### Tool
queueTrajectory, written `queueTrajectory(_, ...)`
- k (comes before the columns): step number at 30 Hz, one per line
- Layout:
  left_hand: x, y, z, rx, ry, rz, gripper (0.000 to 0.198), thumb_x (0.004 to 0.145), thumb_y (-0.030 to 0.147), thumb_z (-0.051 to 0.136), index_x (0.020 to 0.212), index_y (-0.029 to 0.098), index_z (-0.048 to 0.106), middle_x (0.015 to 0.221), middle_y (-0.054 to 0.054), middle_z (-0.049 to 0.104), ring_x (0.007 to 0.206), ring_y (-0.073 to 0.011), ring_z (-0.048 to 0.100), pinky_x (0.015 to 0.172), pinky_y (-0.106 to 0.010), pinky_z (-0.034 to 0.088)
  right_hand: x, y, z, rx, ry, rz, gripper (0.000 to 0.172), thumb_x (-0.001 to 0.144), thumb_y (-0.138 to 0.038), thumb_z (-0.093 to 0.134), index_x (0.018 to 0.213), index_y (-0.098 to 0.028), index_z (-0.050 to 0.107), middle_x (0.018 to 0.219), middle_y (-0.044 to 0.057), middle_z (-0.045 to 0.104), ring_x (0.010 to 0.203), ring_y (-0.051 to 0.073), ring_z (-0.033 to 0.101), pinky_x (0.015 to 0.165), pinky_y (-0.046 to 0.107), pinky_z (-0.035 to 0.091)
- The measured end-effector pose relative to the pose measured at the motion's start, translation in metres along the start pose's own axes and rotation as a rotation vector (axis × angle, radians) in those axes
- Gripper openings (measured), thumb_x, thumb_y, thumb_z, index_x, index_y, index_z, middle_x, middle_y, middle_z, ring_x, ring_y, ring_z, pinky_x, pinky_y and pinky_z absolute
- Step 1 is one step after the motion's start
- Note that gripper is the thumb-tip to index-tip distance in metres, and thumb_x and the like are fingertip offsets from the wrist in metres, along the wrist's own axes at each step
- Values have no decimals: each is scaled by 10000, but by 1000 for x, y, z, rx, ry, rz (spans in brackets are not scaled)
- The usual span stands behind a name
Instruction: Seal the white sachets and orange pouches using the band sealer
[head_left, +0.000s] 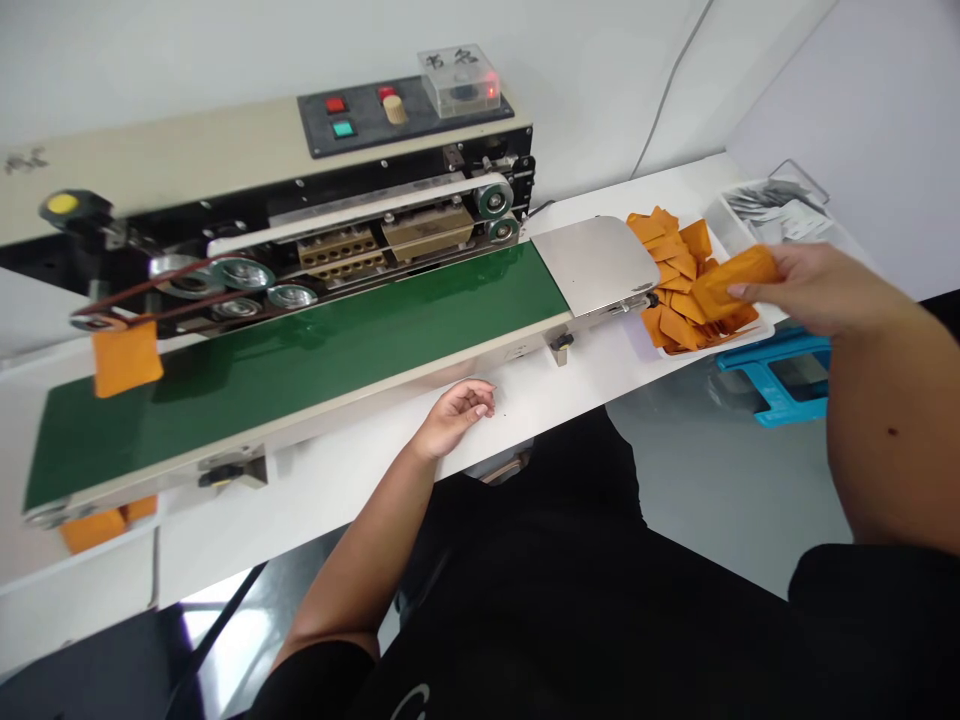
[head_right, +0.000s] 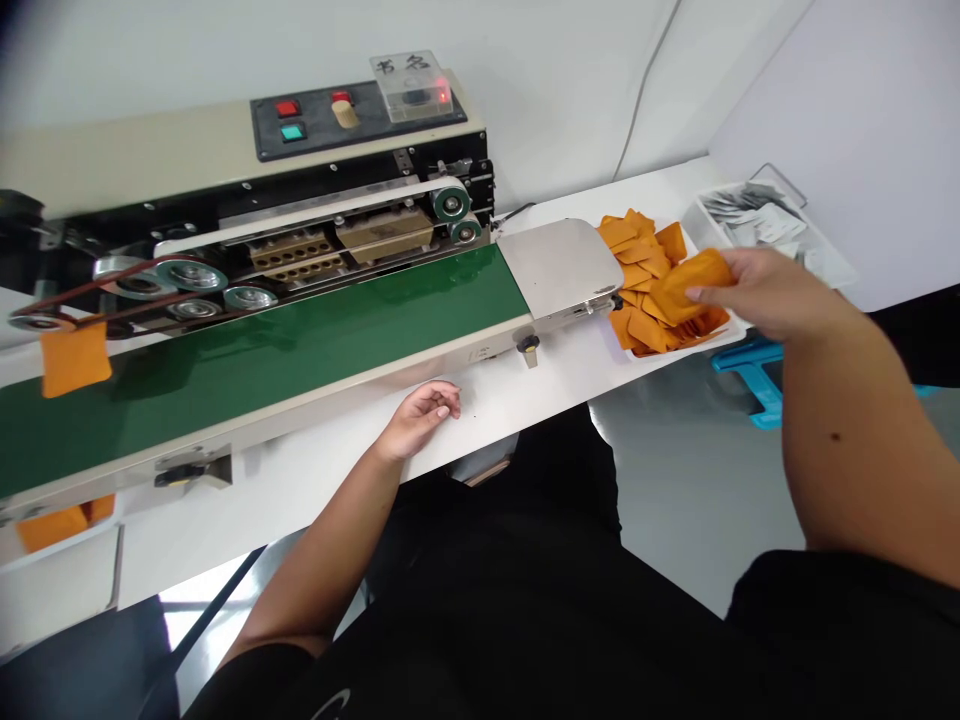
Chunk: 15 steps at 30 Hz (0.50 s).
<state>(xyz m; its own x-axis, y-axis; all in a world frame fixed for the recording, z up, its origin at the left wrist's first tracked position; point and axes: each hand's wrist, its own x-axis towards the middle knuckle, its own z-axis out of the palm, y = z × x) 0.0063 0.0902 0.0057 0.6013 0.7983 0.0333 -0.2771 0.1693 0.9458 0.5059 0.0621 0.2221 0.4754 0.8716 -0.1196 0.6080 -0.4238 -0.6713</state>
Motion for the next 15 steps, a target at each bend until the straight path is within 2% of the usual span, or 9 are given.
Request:
queueTrajectory(1,0,0,0,4,1,-2,371,928,373,840,1237,192,743,1002,-68,707,879,-173,674,846,-316,558,-17,2,9,-4,-86,40,291,864,-209,865,1153,-198,827,1012,75,805,873,187,726,969,446,544)
queueTrajectory(2,0,0,0,7,1,-5,365,929,366,839,1236,193,744,1004,-67,706,882,-173,674,850,-317,558,-34,4,21,-38,-110,59,291,876,-264,857,1161,-222,818,1034,72,802,895,218,733,973,470,553)
queueTrajectory(3,-1,0,0,11,0,-7,358,931,361,838,1234,194,746,1006,-65,704,885,-172,675,854,-318,558,-50,6,35,-92,-82,31,261,885,-307,838,1130,-223,811,1043,79,792,937,254,732,981,490,559)
queueTrajectory(5,-1,0,0,18,-1,-7,343,937,351,832,1232,198,748,1010,-62,699,891,-171,677,860,-319,557,-75,12,68,-223,-22,-176,178,898,-309,759,1030,-193,787,1148,125,747,1110,316,698,1063,511,545)
queueTrajectory(7,-2,0,0,26,5,-3,333,940,348,828,1227,200,749,1012,-61,697,891,-171,677,860,-319,553,-87,19,98,-302,87,-304,149,889,-318,725,973,-202,767,1361,149,668,1329,369,599,1206,560,448)
queueTrajectory(9,-2,-1,0,35,18,-1,330,942,357,825,1220,197,749,1007,-63,699,882,-172,676,856,-322,550,-84,28,121,-370,149,-307,169,898,-369,719,928,-205,750,1573,125,537,1526,413,414,1292,609,322)
queueTrajectory(12,-2,-1,1,44,45,3,332,941,380,824,1206,195,747,997,-63,702,867,-174,673,853,-329,550,-64,40,138,-435,95,-154,276,927,-454,718,922,-178,733,1754,82,333,1646,461,151,1308,678,199)
queueTrajectory(13,-3,-1,1,46,51,5,331,942,385,822,1203,196,746,999,-63,703,866,-174,673,854,-330,550,-56,43,139,-441,57,-97,292,934,-464,720,936,-172,732,1777,87,293,1648,473,129,1297,699,176)
queueTrajectory(15,-4,-1,1,54,55,6,331,943,390,821,1202,197,746,1006,-64,707,868,-173,675,861,-333,549,-42,45,136,-423,-1,-30,279,941,-451,728,936,-171,732,1783,113,279,1618,487,195,1268,719,172)
